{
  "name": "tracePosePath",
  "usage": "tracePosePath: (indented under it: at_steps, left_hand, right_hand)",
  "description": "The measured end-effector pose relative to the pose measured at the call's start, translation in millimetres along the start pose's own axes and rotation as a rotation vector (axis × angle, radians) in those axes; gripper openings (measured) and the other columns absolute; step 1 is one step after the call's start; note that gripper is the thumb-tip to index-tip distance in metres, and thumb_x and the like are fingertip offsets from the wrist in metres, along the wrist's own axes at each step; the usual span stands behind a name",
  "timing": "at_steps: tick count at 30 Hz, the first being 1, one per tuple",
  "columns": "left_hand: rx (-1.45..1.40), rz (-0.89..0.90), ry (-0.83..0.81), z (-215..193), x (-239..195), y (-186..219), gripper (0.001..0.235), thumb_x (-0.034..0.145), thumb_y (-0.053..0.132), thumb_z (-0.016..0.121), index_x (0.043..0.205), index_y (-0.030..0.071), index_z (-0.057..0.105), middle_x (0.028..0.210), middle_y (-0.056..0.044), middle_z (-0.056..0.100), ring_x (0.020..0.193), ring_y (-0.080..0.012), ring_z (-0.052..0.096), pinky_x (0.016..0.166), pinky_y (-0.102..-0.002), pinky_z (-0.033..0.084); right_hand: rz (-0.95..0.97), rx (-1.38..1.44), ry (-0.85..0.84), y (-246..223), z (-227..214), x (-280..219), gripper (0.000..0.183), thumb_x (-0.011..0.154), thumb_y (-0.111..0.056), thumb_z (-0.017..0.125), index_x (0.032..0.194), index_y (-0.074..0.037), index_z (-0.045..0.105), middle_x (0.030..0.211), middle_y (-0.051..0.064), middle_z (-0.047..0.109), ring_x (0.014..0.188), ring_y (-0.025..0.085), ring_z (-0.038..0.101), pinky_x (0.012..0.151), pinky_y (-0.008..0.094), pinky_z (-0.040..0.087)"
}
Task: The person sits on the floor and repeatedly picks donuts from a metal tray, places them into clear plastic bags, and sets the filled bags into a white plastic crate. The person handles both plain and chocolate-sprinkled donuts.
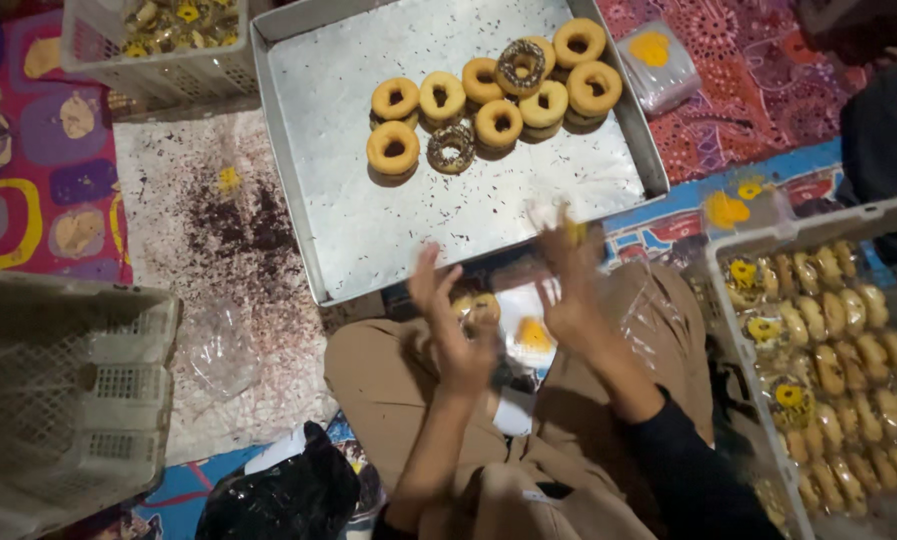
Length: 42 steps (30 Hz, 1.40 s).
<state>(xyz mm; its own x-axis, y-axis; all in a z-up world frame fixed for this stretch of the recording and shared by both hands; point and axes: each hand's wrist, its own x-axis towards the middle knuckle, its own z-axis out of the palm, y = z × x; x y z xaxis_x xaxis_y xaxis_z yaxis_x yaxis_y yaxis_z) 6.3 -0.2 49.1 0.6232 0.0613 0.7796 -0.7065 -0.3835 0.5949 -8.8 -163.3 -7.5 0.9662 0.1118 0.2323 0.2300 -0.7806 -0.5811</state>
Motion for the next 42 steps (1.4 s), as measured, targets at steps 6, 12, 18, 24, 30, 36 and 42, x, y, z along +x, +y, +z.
tracePosePath:
  at_steps: [6, 12, 18, 24, 30, 36, 42]
  left_hand:
    - [-1.564, -0.972, 0.733, -17.6, -6.0, -129.5, 0.019, 0.116, 0.018, 0.059, 0.117, 0.0, 0.059, 0.109, -0.017, 0.067, 0.095, -0.0263, 0.063, 0.088, -0.035, 0.055]
    - [-1.377, -1.127, 0.903, -62.6, -53.0, -152.1, 0.027, 0.099, 0.027, 0.065, 0.11, 0.002, 0.061, 0.103, -0.018, 0.066, 0.1, -0.0301, 0.064, 0.092, -0.045, 0.055]
    - [-1.664, -1.236, 0.909, -48.3, -29.5, -150.0, 0.045, 0.095, 0.031, 0.069, 0.12, -0.004, 0.056, 0.124, -0.031, 0.056, 0.116, -0.0416, 0.06, 0.107, -0.054, 0.05]
    - [-1.774, -1.252, 1.025, 3.1, -31.5, -162.9, 0.05, 0.099, 0.036, 0.058, 0.125, -0.006, 0.052, 0.134, -0.036, 0.054, 0.129, -0.0453, 0.053, 0.111, -0.056, 0.045]
    - [-1.724, -1.123, 0.678, 36.9, -42.2, -79.7, 0.053, 0.1, 0.038, 0.056, 0.141, 0.005, 0.047, 0.144, -0.026, 0.055, 0.134, -0.0413, 0.051, 0.115, -0.056, 0.041]
    - [-1.359, -0.954, 0.54, 4.4, -25.2, -62.9, 0.071, 0.092, 0.016, 0.063, 0.157, 0.022, 0.035, 0.154, -0.014, 0.048, 0.14, -0.0321, 0.05, 0.114, -0.048, 0.041]
    - [-0.965, -1.169, 0.553, -1.3, -49.4, -35.5, 0.07, 0.089, 0.007, 0.065, 0.152, 0.022, 0.039, 0.134, -0.011, 0.06, 0.118, -0.0287, 0.063, 0.099, -0.042, 0.047]
  right_hand:
    - [0.059, 0.551, -0.119, 18.0, 6.2, 124.1, 0.075, 0.082, -0.041, 0.083, 0.138, -0.001, 0.054, 0.127, 0.021, 0.067, 0.119, 0.034, 0.062, 0.102, 0.042, 0.049]
    - [0.121, -0.254, 0.452, 139.8, 15.5, 264.6, 0.114, 0.075, -0.046, 0.096, 0.156, -0.004, 0.028, 0.128, 0.019, 0.06, 0.119, 0.036, 0.054, 0.106, 0.052, 0.036]
    - [-0.098, 0.369, 0.425, 83.4, 21.7, 231.2, 0.107, 0.085, -0.009, 0.088, 0.169, -0.011, 0.02, 0.161, 0.015, 0.045, 0.135, 0.026, 0.058, 0.113, 0.042, 0.055]
    - [0.123, 0.798, 0.239, -57.6, -24.7, 50.2, 0.128, 0.062, -0.005, 0.095, 0.164, -0.006, 0.019, 0.119, 0.01, 0.072, 0.09, 0.013, 0.061, 0.077, 0.027, 0.052]
    - [-0.09, 0.193, 0.246, -96.8, -35.9, 24.6, 0.101, 0.076, -0.023, 0.089, 0.154, -0.005, 0.029, 0.118, 0.017, 0.072, 0.106, 0.029, 0.066, 0.092, 0.038, 0.053]
    - [-0.041, 0.55, -0.059, -99.4, -26.6, 18.8, 0.087, 0.097, -0.016, 0.073, 0.167, 0.0, 0.023, 0.114, 0.016, 0.068, 0.1, 0.025, 0.067, 0.095, 0.037, 0.055]
    - [-0.241, 0.687, 0.318, -99.2, -32.1, 8.0, 0.055, 0.092, 0.003, 0.078, 0.141, -0.01, 0.056, 0.125, 0.012, 0.067, 0.103, 0.02, 0.073, 0.098, 0.035, 0.058]
